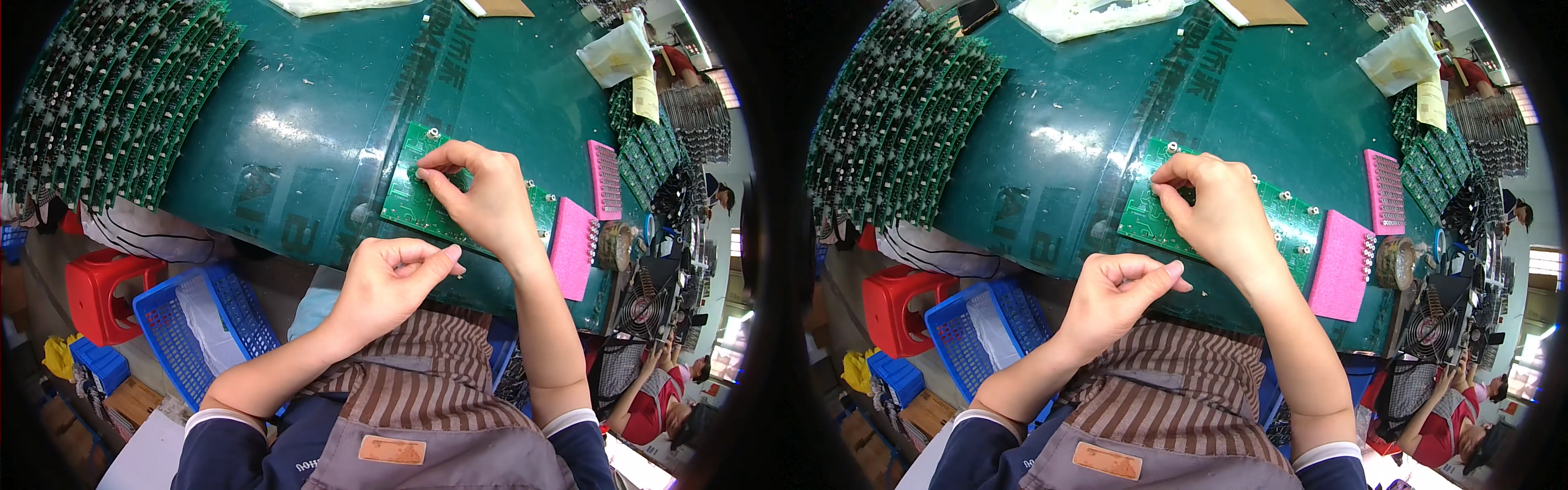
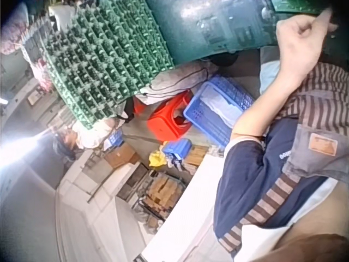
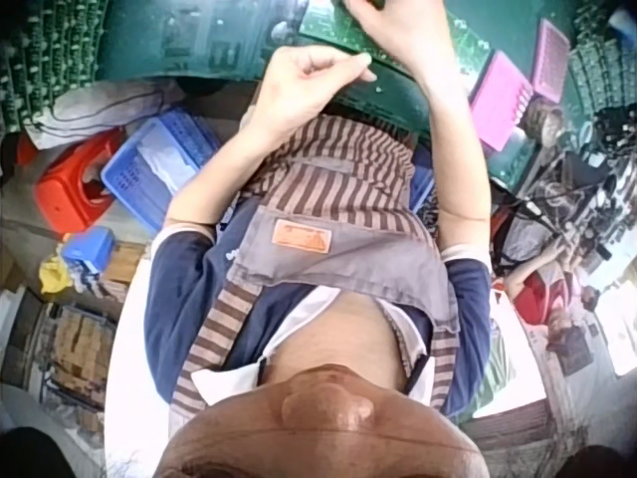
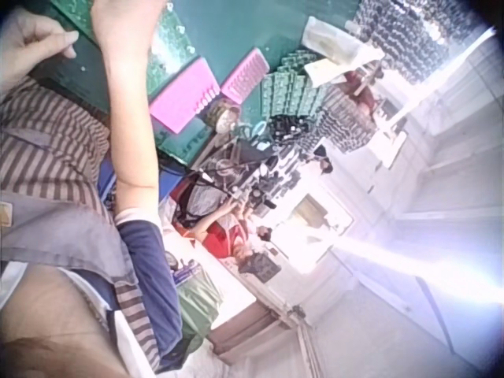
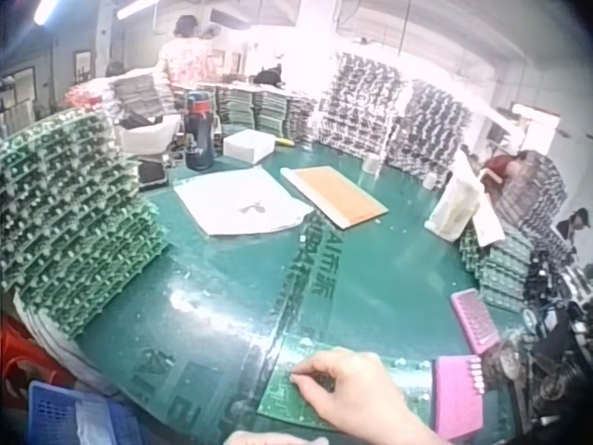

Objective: The person places a circuit board on the table, attaches small white caps onto electronic components by hand, and inserts the assembled components into the circuit board.

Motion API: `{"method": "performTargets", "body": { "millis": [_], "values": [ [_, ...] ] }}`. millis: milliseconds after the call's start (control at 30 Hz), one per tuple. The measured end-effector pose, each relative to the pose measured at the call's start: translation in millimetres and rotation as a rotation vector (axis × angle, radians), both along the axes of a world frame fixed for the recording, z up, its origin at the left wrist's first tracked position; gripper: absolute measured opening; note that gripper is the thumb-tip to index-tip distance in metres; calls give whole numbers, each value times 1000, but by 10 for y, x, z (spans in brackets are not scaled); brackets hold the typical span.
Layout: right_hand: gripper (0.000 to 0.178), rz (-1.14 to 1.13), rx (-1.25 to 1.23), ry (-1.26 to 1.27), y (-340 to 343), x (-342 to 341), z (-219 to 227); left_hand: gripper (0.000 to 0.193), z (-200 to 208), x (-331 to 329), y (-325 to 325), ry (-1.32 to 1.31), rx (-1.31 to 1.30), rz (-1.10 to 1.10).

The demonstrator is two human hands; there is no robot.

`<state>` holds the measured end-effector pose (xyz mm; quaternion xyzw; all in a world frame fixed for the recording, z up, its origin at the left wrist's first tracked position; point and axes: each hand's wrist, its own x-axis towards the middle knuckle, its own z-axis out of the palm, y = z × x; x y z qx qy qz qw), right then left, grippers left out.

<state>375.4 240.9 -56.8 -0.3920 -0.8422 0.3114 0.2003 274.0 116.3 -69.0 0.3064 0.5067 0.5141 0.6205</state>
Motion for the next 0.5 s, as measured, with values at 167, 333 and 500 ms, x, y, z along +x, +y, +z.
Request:
{"method": "performTargets", "body": {
  "millis": [167, 333, 500],
  "values": [
    [6, 5, 43, 18, -32, 14, -21, 20, -8, -25, 0, 172, -10, -67],
    [6, -3, 39, 57, -44, 25, -42, 12, -51, -3, 17, 497, 304, -55],
    [7, -29, 96, 107, -59, 24, -95, 19, -201, 10, 85, 828, 548, -18]
  ]
}}
